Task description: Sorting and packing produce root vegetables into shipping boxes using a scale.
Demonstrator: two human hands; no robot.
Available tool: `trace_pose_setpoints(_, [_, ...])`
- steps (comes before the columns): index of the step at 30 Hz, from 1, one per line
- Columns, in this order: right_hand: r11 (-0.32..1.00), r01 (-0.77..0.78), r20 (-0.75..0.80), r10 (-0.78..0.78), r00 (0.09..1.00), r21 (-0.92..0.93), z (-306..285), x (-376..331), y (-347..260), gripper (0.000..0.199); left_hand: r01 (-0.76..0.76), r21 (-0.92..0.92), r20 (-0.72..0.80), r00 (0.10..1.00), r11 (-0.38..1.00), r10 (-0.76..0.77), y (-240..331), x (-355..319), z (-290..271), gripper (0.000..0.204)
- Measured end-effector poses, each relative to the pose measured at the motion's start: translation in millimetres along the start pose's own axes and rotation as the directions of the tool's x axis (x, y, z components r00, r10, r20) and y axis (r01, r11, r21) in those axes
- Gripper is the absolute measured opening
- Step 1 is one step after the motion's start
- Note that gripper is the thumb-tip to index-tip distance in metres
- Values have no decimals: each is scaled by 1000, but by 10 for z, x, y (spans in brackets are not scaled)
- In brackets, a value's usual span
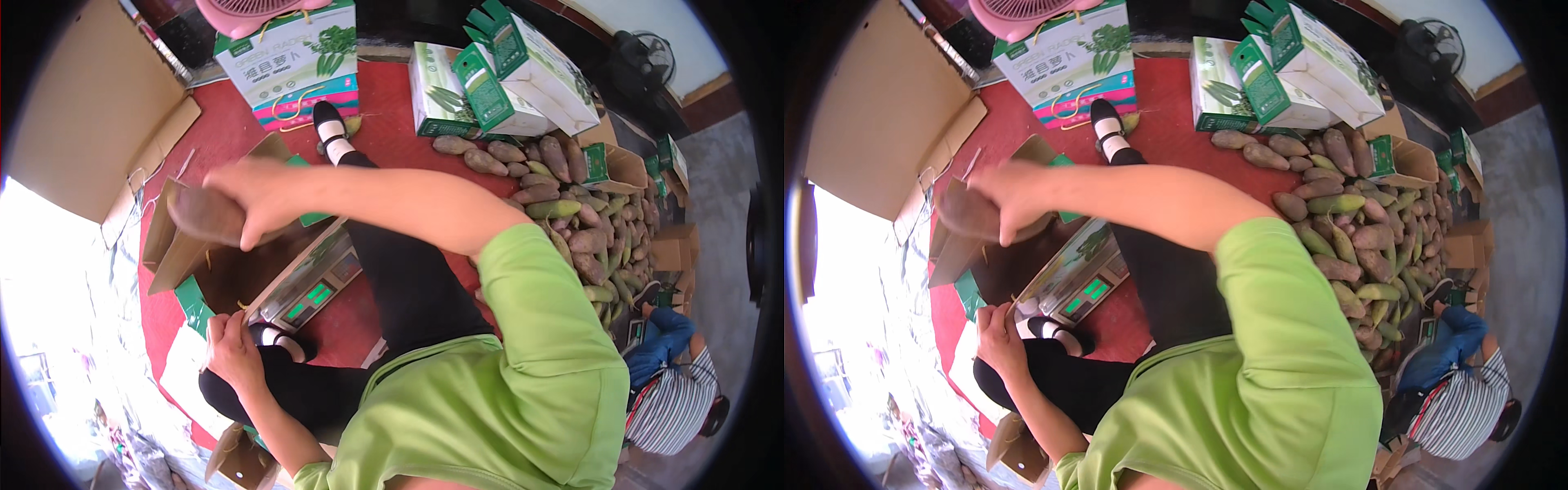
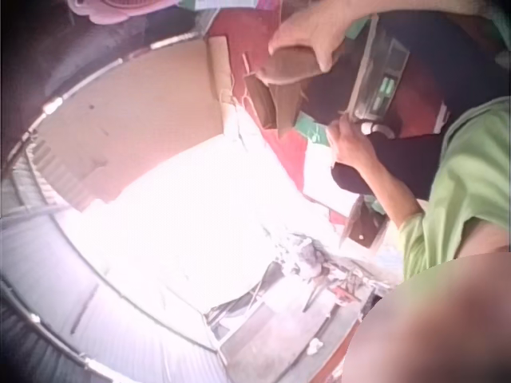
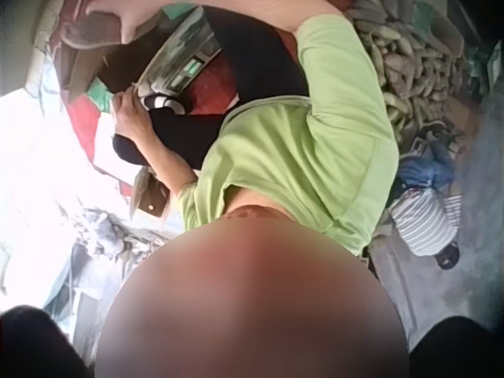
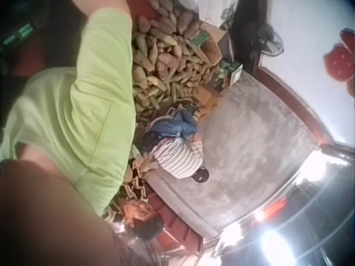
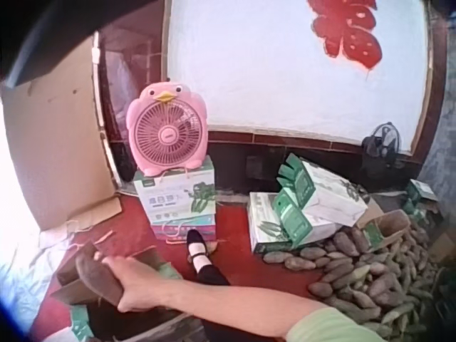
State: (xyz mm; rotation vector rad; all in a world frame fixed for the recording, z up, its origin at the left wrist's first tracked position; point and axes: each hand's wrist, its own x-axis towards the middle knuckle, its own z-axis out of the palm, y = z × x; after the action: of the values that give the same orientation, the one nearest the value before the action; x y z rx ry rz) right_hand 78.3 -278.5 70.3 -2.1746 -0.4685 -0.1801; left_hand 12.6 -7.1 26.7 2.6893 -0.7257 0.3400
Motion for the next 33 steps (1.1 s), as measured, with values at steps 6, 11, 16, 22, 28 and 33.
trace_pose_setpoints(6, [732, -112, 466, 535, 705, -672, 775, 188, 33, 58, 6, 32, 16, 1000, 999, -7, 6, -26, -27, 8])
trace_pose_setpoints(11, [823, -168, 451, 454, 769, -543, 704, 93, 130, 41, 4, 27, 30, 1000, 1000, -5, 3, -52, 3, 13])
trace_pose_setpoints(16, [971, -183, -76, 173, 982, -153, 402, -239, 30, 27, -25, 29, 36, 999, 999, 24, -51, -64, 17, 13])
trace_pose_setpoints(22, [996, -9, -725, -55, 687, -84, 43, -1040, 125, 20, -10, 53, 14, 1000, 999, 10, -49, -54, 22, 10])
trace_pose_setpoints(28, [869, -364, -734, 482, 478, 334, 184, -1994, 794, 14, -23, 103, 22, 1000, 994, 21, -73, -45, 68, 9])
trace_pose_setpoints(33, [585, -805, -573, 695, 435, 98, 649, -2984, 1463, 26, -52, 113, -14, 998, 992, 54, -56, -38, 76, 8])
